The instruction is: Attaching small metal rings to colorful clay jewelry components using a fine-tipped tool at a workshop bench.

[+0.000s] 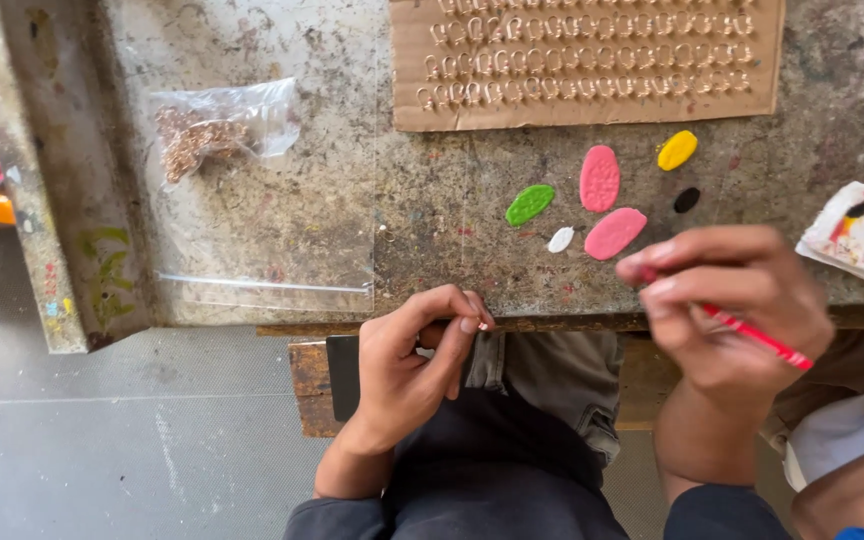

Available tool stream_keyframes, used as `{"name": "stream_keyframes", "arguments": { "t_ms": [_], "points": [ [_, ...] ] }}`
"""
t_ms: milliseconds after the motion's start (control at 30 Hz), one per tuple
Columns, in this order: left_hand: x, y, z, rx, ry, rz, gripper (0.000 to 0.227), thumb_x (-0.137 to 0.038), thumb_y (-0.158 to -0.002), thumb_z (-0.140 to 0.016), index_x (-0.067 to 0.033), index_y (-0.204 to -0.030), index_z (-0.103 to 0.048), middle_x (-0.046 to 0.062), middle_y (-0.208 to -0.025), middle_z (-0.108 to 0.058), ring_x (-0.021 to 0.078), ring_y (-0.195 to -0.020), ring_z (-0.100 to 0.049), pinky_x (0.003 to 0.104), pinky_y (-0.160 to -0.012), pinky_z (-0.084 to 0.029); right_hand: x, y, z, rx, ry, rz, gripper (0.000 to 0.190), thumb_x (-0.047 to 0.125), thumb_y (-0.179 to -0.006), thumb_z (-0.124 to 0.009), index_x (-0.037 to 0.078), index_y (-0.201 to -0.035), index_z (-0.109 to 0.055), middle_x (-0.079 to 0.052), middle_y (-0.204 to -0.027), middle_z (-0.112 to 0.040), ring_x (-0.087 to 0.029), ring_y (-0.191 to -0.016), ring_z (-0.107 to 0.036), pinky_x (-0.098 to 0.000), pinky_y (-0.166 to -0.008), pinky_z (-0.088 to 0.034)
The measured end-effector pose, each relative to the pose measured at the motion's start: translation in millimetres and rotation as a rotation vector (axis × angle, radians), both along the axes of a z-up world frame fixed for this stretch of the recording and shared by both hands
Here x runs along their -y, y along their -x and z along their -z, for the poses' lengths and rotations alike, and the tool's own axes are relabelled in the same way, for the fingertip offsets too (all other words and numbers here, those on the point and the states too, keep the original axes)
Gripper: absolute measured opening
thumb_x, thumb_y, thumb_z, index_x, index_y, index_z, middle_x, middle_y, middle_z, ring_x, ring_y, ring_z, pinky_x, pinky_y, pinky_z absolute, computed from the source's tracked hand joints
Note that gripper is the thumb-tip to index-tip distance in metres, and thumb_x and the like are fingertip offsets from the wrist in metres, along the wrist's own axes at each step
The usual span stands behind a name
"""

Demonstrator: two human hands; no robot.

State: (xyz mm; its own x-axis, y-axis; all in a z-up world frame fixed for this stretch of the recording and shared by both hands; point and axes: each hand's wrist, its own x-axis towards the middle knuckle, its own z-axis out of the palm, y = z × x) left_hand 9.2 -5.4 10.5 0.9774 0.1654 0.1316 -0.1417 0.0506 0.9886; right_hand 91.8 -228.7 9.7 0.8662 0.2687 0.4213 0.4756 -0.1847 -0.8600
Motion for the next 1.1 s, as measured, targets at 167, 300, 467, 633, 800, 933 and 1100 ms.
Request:
{"name": "stream_keyframes", "arguments": {
  "t_ms": [167,300,467,633,800,933,1100],
  "points": [
    [-14.4,0.6,-20.9,-0.103,-0.198,0.161,0.009,0.007,-0.103,-0.051,-0.0006,-0.102,-0.055,0.012,-0.1,-0.065,0.0095,-0.048,-0.056,0.019,-0.052,-0.049,-32.3,11.6,-4.7,-0.036,-0.039,-0.06,0.014,-0.001,-0.09,-0.069,0.003,-0.089,-0.056,-0.018,-0.089,-0.064,-0.024,-0.073,-0.074,-0.0304,-0.073,-0.069],
    [-26.4,-16.4,-27.4,-0.054,-0.348,0.251,0.006,-0.001,-0.107,-0.047,-0.0046,-0.109,-0.052,0.009,-0.098,-0.057,0.0116,-0.055,-0.053,0.026,-0.06,-0.048,-45.6,16.5,-6.9,-0.058,-0.055,-0.13,0.016,0.0,-0.089,-0.067,0.004,-0.091,-0.051,-0.016,-0.086,-0.061,-0.025,-0.072,-0.072,-0.0329,-0.073,-0.068],
    [-35.2,-30.5,-25.4,-0.094,-0.311,0.319,0.003,-0.003,-0.107,-0.052,-0.0059,-0.108,-0.053,0.003,-0.087,-0.059,0.0089,-0.052,-0.053,0.022,-0.057,-0.043,-53.5,16.6,-5.9,-0.057,-0.046,-0.158,0.014,0.0,-0.092,-0.064,0.004,-0.093,-0.051,-0.016,-0.088,-0.059,-0.031,-0.077,-0.077,-0.0336,-0.075,-0.068],
    [-38.9,-33.1,-24.9,-0.109,-0.275,0.313,0.003,-0.005,-0.105,-0.054,-0.007,-0.105,-0.056,-0.002,-0.064,-0.055,0.0063,-0.046,-0.056,0.019,-0.053,-0.043,-57.3,17.7,-4.2,-0.021,0.023,-0.137,0.014,-0.003,-0.091,-0.067,0.002,-0.092,-0.054,-0.016,-0.09,-0.063,-0.033,-0.086,-0.082,-0.0314,-0.077,-0.069],
    [-39.4,-32.9,-23.0,-0.095,-0.253,0.309,0.004,-0.004,-0.106,-0.053,-0.0063,-0.105,-0.056,-0.001,-0.075,-0.06,0.006,-0.047,-0.056,0.019,-0.054,-0.045,-55.4,17.0,-2.0,0.098,0.085,-0.125,0.012,-0.002,-0.092,-0.068,0.002,-0.093,-0.056,-0.017,-0.091,-0.068,-0.025,-0.084,-0.081,-0.0279,-0.078,-0.067],
    [-40.5,-34.8,-24.6,-0.088,-0.258,0.309,0.006,-0.002,-0.106,-0.052,-0.0065,-0.103,-0.055,-0.001,-0.078,-0.06,0.0062,-0.047,-0.055,0.019,-0.054,-0.045,-55.5,14.1,-0.6,0.128,0.087,-0.15,0.011,-0.002,-0.092,-0.068,0.001,-0.093,-0.058,-0.018,-0.091,-0.068,-0.025,-0.082,-0.081,-0.0281,-0.078,-0.067],
    [-40.7,-35.1,-23.9,-0.118,-0.29,0.326,0.005,-0.005,-0.106,-0.054,-0.0083,-0.106,-0.057,-0.001,-0.085,-0.064,0.0067,-0.048,-0.058,0.02,-0.057,-0.048,-54.1,13.9,0.4,0.141,0.119,-0.14,0.01,0.001,-0.093,-0.069,0.003,-0.093,-0.059,-0.016,-0.092,-0.072,-0.024,-0.083,-0.081,-0.0258,-0.077,-0.064]
  ]
}}
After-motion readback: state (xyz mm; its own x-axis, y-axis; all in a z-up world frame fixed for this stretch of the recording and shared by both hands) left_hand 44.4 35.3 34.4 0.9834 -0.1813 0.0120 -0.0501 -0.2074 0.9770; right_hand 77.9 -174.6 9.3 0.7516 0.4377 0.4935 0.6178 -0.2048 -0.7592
